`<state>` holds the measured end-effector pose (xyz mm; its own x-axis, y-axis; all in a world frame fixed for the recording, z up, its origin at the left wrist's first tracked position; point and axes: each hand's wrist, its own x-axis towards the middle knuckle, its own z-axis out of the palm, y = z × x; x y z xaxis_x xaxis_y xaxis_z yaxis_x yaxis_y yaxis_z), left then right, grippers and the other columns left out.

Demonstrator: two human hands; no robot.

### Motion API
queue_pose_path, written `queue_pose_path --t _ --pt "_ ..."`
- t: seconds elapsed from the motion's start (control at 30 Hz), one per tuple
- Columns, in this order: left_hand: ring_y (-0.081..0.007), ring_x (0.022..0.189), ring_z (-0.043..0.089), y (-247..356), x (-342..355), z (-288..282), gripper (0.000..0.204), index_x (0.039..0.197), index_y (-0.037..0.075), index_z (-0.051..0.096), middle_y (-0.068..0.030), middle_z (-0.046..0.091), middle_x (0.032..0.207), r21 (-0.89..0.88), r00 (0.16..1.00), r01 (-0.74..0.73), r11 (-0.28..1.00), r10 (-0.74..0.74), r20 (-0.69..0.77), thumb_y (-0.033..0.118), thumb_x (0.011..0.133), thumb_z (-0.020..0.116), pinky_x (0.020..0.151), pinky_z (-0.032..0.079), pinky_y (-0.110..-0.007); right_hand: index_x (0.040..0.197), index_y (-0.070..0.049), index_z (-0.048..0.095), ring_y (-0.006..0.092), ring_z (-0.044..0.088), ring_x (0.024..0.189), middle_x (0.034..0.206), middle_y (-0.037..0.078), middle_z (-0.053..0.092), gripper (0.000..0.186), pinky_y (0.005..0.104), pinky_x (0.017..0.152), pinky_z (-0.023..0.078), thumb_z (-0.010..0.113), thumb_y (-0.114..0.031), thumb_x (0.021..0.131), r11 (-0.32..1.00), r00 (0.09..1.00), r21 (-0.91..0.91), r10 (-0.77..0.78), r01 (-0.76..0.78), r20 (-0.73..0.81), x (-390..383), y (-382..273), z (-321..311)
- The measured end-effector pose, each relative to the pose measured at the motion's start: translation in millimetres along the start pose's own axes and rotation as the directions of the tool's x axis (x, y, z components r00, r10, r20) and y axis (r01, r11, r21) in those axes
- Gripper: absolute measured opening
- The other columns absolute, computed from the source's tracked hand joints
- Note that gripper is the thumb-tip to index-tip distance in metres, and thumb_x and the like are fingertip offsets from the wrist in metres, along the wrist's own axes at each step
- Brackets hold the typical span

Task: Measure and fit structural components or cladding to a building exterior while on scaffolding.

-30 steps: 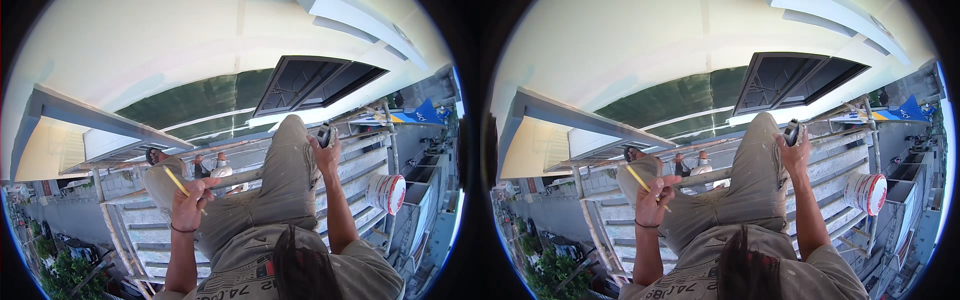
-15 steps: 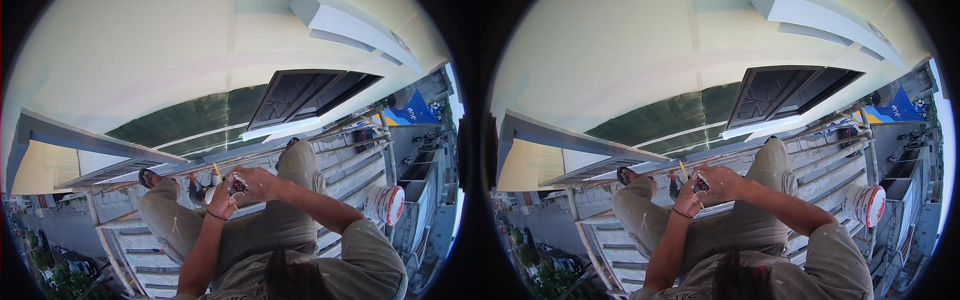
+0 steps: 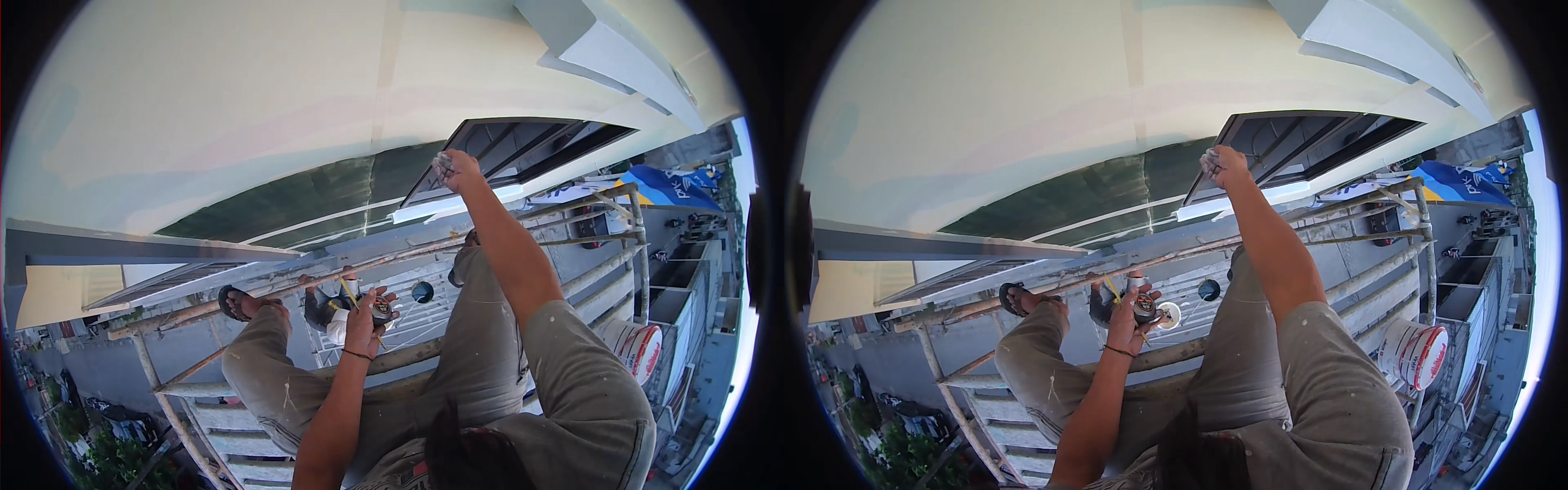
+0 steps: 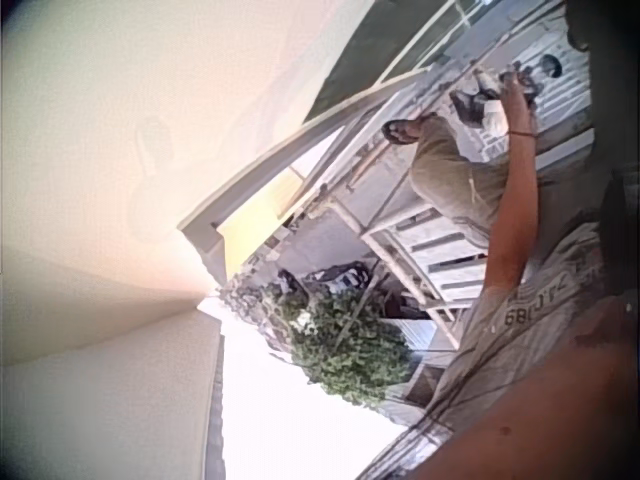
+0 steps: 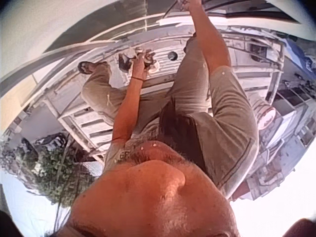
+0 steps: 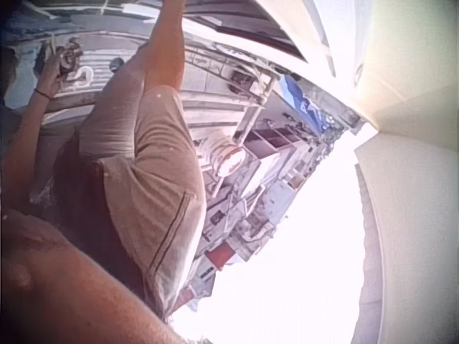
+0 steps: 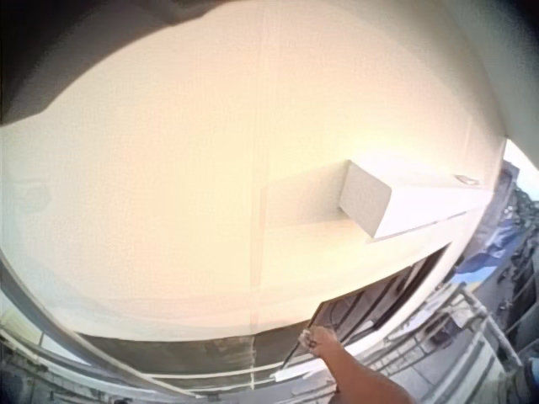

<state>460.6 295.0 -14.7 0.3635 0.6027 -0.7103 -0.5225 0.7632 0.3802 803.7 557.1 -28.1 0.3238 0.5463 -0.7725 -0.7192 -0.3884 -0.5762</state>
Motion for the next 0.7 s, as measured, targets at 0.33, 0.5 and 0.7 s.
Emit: queue_pose_path --t 0.33,0.5,0.7 --pt "-0.0190 0.077 0.074 13 3 2 0.049 0.132 0.005 0.060 -0.0105 0.072 0.118 0.020 0.998 0.042 0.999 -0.042 -0.042 0.042 0.102 0.060 0.038 0.029 -0.020 0.111 0.005 0.058 0.0337 0.072 0.079 0.096 0.024 0.069 0.021 0.0378 0.059 0.058 0.063 -0.007 0.094 0.986 0.986 -0.009 -0.166 0.166 -0.031 49 -8 7" --pt "-0.0190 0.076 0.074 14 2 -3 0.048 0.131 0.004 0.060 -0.0103 0.072 0.118 0.022 0.996 0.043 0.999 -0.041 -0.076 0.042 0.102 0.060 0.038 0.029 -0.020 0.114 0.013 0.057 0.0374 0.071 0.088 0.102 0.028 0.068 0.022 0.0354 0.064 0.060 0.059 0.001 0.095 0.983 0.986 0.078 -0.167 0.166 -0.003 45 -5 14" --pt "-0.0188 0.076 0.075 13 5 0 0.046 0.128 0.005 0.062 -0.0095 0.073 0.114 0.019 0.995 0.048 0.999 -0.046 -0.087 0.041 0.101 0.061 0.038 0.029 -0.019 0.102 0.014 0.058 0.0355 0.073 0.083 0.094 0.026 0.069 0.015 0.0364 0.059 0.059 0.062 0.006 0.090 0.978 0.980 0.057 -0.201 0.200 0.003 51 -15 11"
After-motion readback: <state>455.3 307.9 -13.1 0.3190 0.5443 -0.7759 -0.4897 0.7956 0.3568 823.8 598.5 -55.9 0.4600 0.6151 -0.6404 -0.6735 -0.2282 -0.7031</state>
